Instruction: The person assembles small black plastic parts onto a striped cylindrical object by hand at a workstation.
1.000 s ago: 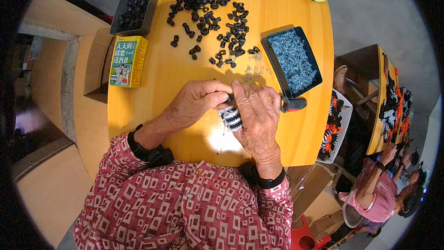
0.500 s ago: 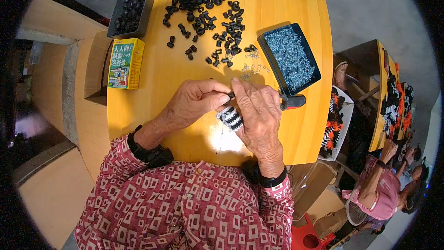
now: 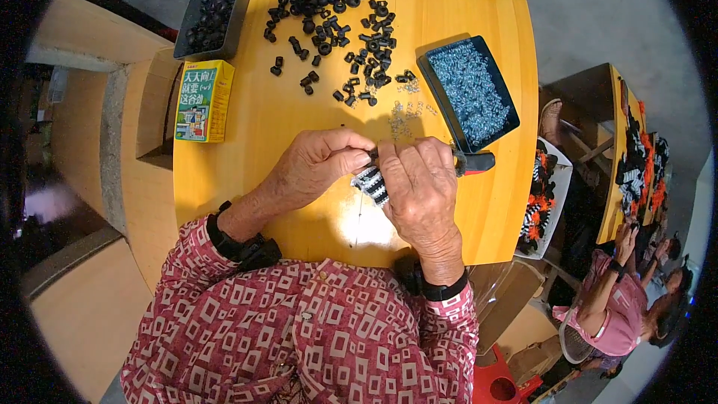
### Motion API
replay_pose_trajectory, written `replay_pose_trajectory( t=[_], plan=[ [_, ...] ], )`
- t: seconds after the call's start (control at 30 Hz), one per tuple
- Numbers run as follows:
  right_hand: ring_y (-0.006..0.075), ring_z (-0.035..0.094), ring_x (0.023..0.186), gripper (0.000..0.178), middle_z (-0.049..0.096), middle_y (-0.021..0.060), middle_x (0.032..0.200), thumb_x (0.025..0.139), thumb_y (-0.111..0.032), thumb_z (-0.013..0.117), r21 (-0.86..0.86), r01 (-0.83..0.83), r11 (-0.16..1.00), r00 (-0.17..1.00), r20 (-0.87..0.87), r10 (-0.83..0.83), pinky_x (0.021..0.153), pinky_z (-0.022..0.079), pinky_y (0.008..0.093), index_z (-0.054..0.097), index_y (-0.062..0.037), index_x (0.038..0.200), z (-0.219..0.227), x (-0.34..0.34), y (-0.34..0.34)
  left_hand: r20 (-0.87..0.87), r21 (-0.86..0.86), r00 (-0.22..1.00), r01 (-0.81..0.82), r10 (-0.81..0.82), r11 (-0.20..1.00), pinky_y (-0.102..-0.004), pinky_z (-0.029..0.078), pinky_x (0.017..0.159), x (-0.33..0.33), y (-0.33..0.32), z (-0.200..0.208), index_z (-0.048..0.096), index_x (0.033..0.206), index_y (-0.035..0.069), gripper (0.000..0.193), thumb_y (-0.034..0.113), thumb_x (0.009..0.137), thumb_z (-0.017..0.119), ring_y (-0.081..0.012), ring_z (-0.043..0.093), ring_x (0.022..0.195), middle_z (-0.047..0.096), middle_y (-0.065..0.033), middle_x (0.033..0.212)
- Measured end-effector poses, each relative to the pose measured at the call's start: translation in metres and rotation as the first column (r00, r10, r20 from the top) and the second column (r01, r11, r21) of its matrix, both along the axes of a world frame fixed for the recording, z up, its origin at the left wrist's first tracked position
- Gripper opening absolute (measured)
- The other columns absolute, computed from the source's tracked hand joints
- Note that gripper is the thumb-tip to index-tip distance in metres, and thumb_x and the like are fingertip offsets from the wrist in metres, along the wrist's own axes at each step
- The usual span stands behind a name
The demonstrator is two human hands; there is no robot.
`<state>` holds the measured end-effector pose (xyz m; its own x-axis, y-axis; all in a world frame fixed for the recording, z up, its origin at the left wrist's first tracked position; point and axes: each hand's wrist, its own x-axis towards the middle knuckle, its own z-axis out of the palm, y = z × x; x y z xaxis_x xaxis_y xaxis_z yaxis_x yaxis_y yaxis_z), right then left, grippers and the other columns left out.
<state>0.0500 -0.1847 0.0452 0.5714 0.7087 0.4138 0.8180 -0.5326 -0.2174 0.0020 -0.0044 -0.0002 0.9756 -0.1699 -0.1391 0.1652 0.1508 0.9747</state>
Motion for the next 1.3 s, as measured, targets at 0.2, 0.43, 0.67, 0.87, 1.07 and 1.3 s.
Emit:
replay_pose_trajectory(
  t=[0.2, 0.43, 0.67, 0.87, 1.07, 1.3],
  plan=[
    [0.0303, 0.058, 0.079, 0.034, 0.057, 0.0125, 0.08, 0.061, 0.0, 0.066, -0.034, -0.08, 0.996, 0.996, -0.037, 0.079, 0.076, 0.049, 0.0414, 0.064, 0.0037, 0.095, 0.006, 0.005, 0.0, -0.075, 0.024, 0.997, -0.009, 0.011, 1.0, -0.0237, 0.049, 0.076, -0.001, -0.002, 0.001, 0.063, 0.104, -0.002, 0.014, 0.008, 0.095, 0.06, -0.0058, 0.057, 0.084, 0.063, -0.0002, 0.087],
    [0.0311, 0.059, 0.08, 0.033, 0.058, 0.0135, 0.08, 0.062, 0.001, 0.067, -0.006, -0.11, 0.994, 0.993, -0.043, 0.11, 0.075, 0.05, 0.0417, 0.064, 0.0042, 0.095, 0.0, 0.007, 0.0, -0.091, 0.03, 0.996, 0.009, -0.006, 1.0, -0.0223, 0.047, 0.074, -0.002, -0.003, 0.0, 0.062, 0.1, -0.001, 0.01, 0.007, 0.094, 0.06, -0.0044, 0.056, 0.082, 0.062, 0.0012, 0.085],
    [0.0327, 0.059, 0.08, 0.036, 0.058, 0.0137, 0.079, 0.059, 0.001, 0.07, 0.088, -0.098, 0.991, 0.992, -0.067, 0.104, 0.074, 0.05, 0.0428, 0.064, 0.0032, 0.095, -0.01, 0.008, -0.003, -0.064, -0.019, 0.998, 0.021, -0.022, 1.0, -0.0224, 0.048, 0.075, 0.0, -0.001, -0.003, 0.063, 0.1, -0.002, 0.012, 0.008, 0.095, 0.06, -0.0051, 0.057, 0.082, 0.063, 0.0006, 0.086],
    [0.033, 0.06, 0.079, 0.036, 0.057, 0.0131, 0.077, 0.057, 0.0, 0.071, 0.104, -0.089, 0.991, 0.994, -0.056, 0.095, 0.073, 0.05, 0.0439, 0.064, 0.0025, 0.092, -0.01, 0.007, -0.005, -0.124, -0.18, 0.987, 0.075, -0.098, 0.981, -0.0234, 0.051, 0.079, 0.004, 0.008, -0.002, 0.068, 0.107, -0.003, 0.019, 0.009, 0.094, 0.062, -0.0091, 0.063, 0.084, 0.069, -0.0025, 0.09],
    [0.0331, 0.06, 0.081, 0.037, 0.058, 0.0133, 0.079, 0.057, 0.001, 0.069, 0.034, -0.101, 0.994, 0.993, -0.051, 0.102, 0.074, 0.051, 0.0432, 0.064, 0.0026, 0.093, -0.009, 0.002, -0.006, -0.144, -0.042, 0.986, 0.075, -0.081, 0.996, -0.0233, 0.051, 0.076, 0.002, 0.007, 0.0, 0.069, 0.105, -0.004, 0.017, 0.005, 0.09, 0.066, -0.0083, 0.063, 0.084, 0.07, -0.0037, 0.09],
    [0.0335, 0.06, 0.082, 0.034, 0.058, 0.0136, 0.08, 0.059, 0.002, 0.069, 0.036, -0.075, 0.997, 0.995, -0.06, 0.077, 0.076, 0.051, 0.0432, 0.064, 0.0028, 0.092, -0.009, 0.0, -0.004, -0.162, 0.094, 0.987, -0.003, 0.018, 0.996, -0.023, 0.051, 0.074, -0.002, -0.002, 0.004, 0.069, 0.102, -0.004, 0.016, 0.005, 0.088, 0.068, -0.0076, 0.063, 0.082, 0.07, -0.0028, 0.087]
  ],
)
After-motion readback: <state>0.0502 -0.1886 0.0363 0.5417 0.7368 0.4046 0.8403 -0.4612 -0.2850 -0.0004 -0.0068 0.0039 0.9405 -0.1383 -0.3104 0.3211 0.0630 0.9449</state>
